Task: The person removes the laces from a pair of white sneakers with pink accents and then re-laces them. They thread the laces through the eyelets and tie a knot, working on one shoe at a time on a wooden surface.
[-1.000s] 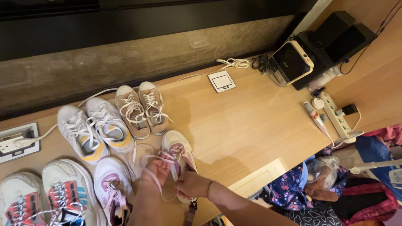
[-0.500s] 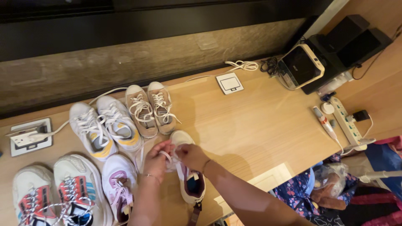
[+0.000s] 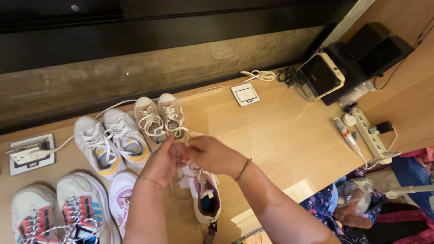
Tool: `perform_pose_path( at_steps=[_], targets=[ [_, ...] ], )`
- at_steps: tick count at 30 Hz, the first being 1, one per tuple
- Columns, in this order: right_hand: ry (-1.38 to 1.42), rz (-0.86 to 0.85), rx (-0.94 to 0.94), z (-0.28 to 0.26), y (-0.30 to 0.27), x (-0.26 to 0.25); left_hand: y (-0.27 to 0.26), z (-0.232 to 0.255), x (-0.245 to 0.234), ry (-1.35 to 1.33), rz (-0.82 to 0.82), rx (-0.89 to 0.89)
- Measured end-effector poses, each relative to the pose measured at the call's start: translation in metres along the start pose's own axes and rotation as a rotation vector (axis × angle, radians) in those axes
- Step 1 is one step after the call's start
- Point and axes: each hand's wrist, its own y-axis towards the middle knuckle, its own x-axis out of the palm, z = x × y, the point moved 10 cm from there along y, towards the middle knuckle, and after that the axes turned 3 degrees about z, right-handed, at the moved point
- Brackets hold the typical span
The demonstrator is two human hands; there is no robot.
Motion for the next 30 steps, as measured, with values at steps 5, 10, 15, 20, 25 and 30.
perform_pose_path(
  at_steps=[5, 10, 15, 20, 25, 30],
  targets=[
    [-0.070, -0.213, 0.183, 0.033, -0.021, 0.026, -0.033, 0.046, 0.041, -0.164, -0.001, 0.076],
    [-0.020, -0.379, 0.229, 0.081, -0.037, 0.064, -0.036, 0.080, 0.037, -0.343, 0.013, 0.253],
    [-0.188, -0.364, 0.300, 0.145, -0.046, 0.086, -0.042, 0.085, -0.003, -0.149, 0.335, 0.333],
    [-0.284, 0.247, 0.293, 0.179, -0.057, 0.056, -0.023, 0.059, -0.016, 0.465, 0.313, 0.323],
    [0.883, 0.285, 0.513, 0.208, -0.049, 0.077, 0.000, -0.029, -0.003, 0.842, 0.119, 0.158],
    [0.704, 0.206, 0.482, 0.179, -0.047, 0.063, -0.010, -0.052, 0.005, 1.028, 0.058, 0.132]
  ],
)
